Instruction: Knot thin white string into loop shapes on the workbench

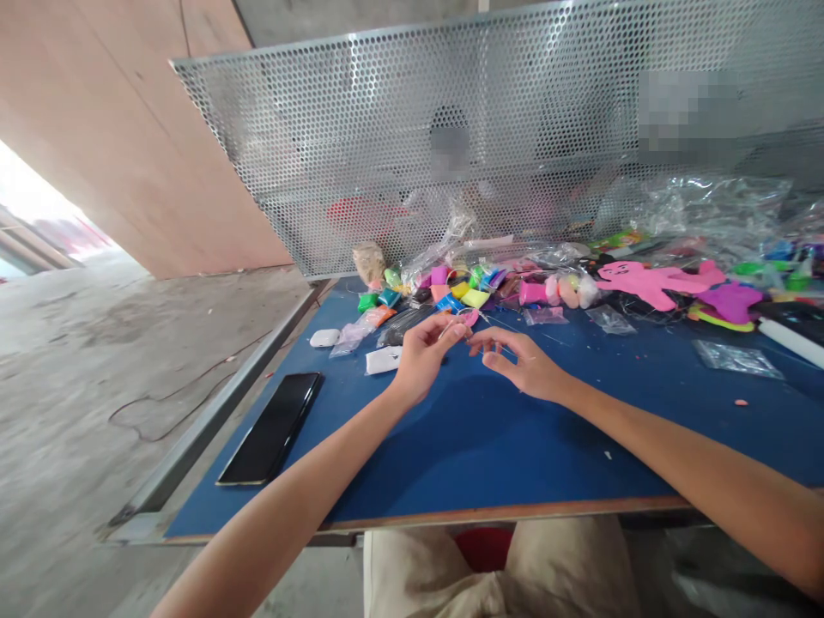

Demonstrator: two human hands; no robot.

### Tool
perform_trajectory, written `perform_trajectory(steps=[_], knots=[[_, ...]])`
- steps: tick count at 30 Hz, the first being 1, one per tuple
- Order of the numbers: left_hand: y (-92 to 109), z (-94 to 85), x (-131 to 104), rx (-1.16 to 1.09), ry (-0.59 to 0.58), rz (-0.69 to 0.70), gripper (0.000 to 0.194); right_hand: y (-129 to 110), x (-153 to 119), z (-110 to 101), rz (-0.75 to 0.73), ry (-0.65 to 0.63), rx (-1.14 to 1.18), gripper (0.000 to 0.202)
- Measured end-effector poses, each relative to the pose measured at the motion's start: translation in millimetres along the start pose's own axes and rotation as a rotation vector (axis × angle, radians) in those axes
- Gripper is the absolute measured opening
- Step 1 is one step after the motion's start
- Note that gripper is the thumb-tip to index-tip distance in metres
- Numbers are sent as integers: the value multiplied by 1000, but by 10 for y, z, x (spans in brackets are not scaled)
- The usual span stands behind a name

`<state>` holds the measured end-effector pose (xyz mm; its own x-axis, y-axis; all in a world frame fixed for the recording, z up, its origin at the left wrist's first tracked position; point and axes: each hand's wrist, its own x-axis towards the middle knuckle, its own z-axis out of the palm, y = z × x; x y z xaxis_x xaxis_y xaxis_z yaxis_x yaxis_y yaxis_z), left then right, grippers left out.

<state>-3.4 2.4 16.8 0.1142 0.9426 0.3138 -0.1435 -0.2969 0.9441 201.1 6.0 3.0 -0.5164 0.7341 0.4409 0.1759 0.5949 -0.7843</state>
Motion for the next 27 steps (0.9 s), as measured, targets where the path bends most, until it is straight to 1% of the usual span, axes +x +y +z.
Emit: perform_trajectory(steps=[1, 3, 6, 8, 10, 12, 14, 17, 20, 23, 27], knots=[[6, -51, 27, 39, 14, 37, 27, 21, 5, -52, -20, 1, -17, 41], [17, -137, 69, 106, 26, 72, 27, 63, 23, -140, -48, 85, 41, 48], [28, -160, 68, 159, -7, 36, 28, 85, 59, -190, 4, 161, 160, 45], [36, -96, 21, 150, -57, -28, 31, 57, 75, -172, 53, 159, 261, 43], [48, -4, -41, 123, -95, -80, 32, 9, 78, -139, 86, 116, 335, 39], [65, 73, -91, 91, -125, -121, 33, -37, 71, -113, 97, 78, 352, 32], [83, 113, -118, 69, -138, -150, 33, -68, 62, -101, 92, 82, 342, 27], [100, 118, -121, 56, -127, -169, 33, -85, 56, -97, 80, 133, 329, 25], [106, 107, -113, 41, -126, -195, 35, -82, 54, -90, 75, 150, 343, 23], [114, 95, -109, 15, -153, -244, 37, -73, 46, -81, 79, 129, 381, 22], [121, 70, -102, -4, -228, -311, 45, -76, 31, -76, 93, 84, 388, 22]])
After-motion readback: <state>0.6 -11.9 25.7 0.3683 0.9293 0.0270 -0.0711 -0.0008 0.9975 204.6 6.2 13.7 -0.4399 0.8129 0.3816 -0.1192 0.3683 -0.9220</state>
